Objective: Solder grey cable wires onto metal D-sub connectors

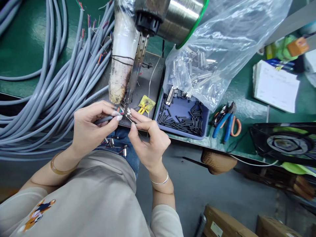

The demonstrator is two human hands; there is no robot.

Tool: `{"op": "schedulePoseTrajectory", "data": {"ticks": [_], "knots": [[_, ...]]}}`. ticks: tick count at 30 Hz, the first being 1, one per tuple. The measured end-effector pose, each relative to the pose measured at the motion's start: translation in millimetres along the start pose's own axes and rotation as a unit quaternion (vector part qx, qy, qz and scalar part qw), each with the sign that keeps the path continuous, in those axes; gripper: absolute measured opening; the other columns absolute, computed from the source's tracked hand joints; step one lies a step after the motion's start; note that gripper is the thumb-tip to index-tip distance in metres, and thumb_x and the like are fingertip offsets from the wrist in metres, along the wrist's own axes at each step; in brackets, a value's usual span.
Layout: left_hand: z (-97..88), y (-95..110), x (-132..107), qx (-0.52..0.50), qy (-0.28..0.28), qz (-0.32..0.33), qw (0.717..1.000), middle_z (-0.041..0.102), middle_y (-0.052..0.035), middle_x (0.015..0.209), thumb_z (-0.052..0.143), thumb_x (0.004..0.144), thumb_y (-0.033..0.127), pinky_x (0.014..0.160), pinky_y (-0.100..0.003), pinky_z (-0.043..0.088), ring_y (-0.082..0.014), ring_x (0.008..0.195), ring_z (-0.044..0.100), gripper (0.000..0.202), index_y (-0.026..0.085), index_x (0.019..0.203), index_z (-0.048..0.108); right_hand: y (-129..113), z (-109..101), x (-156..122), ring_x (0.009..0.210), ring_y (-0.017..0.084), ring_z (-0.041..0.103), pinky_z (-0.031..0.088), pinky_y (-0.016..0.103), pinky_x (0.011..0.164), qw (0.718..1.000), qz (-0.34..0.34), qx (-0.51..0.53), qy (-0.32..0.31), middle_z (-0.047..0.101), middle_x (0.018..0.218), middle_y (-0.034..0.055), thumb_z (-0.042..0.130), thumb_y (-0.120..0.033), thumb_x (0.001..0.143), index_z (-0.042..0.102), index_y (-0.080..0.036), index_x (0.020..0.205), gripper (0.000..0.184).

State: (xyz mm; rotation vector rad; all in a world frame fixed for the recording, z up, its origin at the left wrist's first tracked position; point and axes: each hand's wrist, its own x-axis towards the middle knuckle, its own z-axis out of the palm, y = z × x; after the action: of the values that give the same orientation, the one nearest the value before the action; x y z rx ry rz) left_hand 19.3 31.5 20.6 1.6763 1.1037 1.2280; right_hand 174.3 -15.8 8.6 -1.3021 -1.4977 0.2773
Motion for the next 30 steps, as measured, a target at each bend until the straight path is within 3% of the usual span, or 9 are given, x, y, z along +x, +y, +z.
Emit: {"op": "schedulePoseTrajectory", "data": {"ticks": [9,16,23,30], "knots": [[-4.0,2.9,4.3,-0.022,-0.008,0.001,1.000,0.069,-0.0026,0.078,0.070,0.082,0.011,0.059,-0.020,0.047,-0.0104,0.070,0.062,0.009,0.015,0.075,0.067,-3.4,-2.2,9.1,0.094,0.021,0.080,0.068,0.034,0.080,0.996,-0.044,-0.070,-0.013,0.082,0.105,0.0028,0.071,-0.012,0.089,0.068,-0.022,0.094,0.011],[-4.7,3.1,4.7,-0.023,-0.012,-0.003,1.000,0.069,-0.0027,0.078,0.071,0.083,0.013,0.061,-0.021,0.048,-0.0110,0.070,0.063,0.009,0.016,0.075,0.067,-6.3,-2.7,13.8,0.090,0.016,0.080,0.065,0.026,0.082,0.986,-0.105,-0.131,-0.018,0.082,0.104,0.0005,0.076,-0.008,0.085,0.070,-0.022,0.095,0.018],[-4.1,0.2,0.4,-0.013,-0.038,-0.018,0.999,0.071,-0.0024,0.079,0.069,0.081,0.008,0.059,-0.020,0.046,-0.0104,0.069,0.063,0.010,0.015,0.074,0.068,-2.9,-4.0,7.2,0.083,0.014,0.080,0.063,0.020,0.073,0.985,-0.101,-0.139,-0.026,0.082,0.102,0.0011,0.075,-0.009,0.085,0.062,-0.021,0.086,0.018],[-3.2,-1.5,-3.6,-0.004,-0.040,-0.005,0.999,0.071,-0.0027,0.080,0.069,0.081,0.007,0.050,-0.018,0.037,-0.0087,0.066,0.059,0.009,0.015,0.077,0.069,-2.4,-4.3,6.2,0.087,0.014,0.080,0.063,0.021,0.078,0.984,-0.112,-0.140,-0.024,0.082,0.099,0.0012,0.077,-0.008,0.085,0.066,-0.021,0.091,0.018]]}}
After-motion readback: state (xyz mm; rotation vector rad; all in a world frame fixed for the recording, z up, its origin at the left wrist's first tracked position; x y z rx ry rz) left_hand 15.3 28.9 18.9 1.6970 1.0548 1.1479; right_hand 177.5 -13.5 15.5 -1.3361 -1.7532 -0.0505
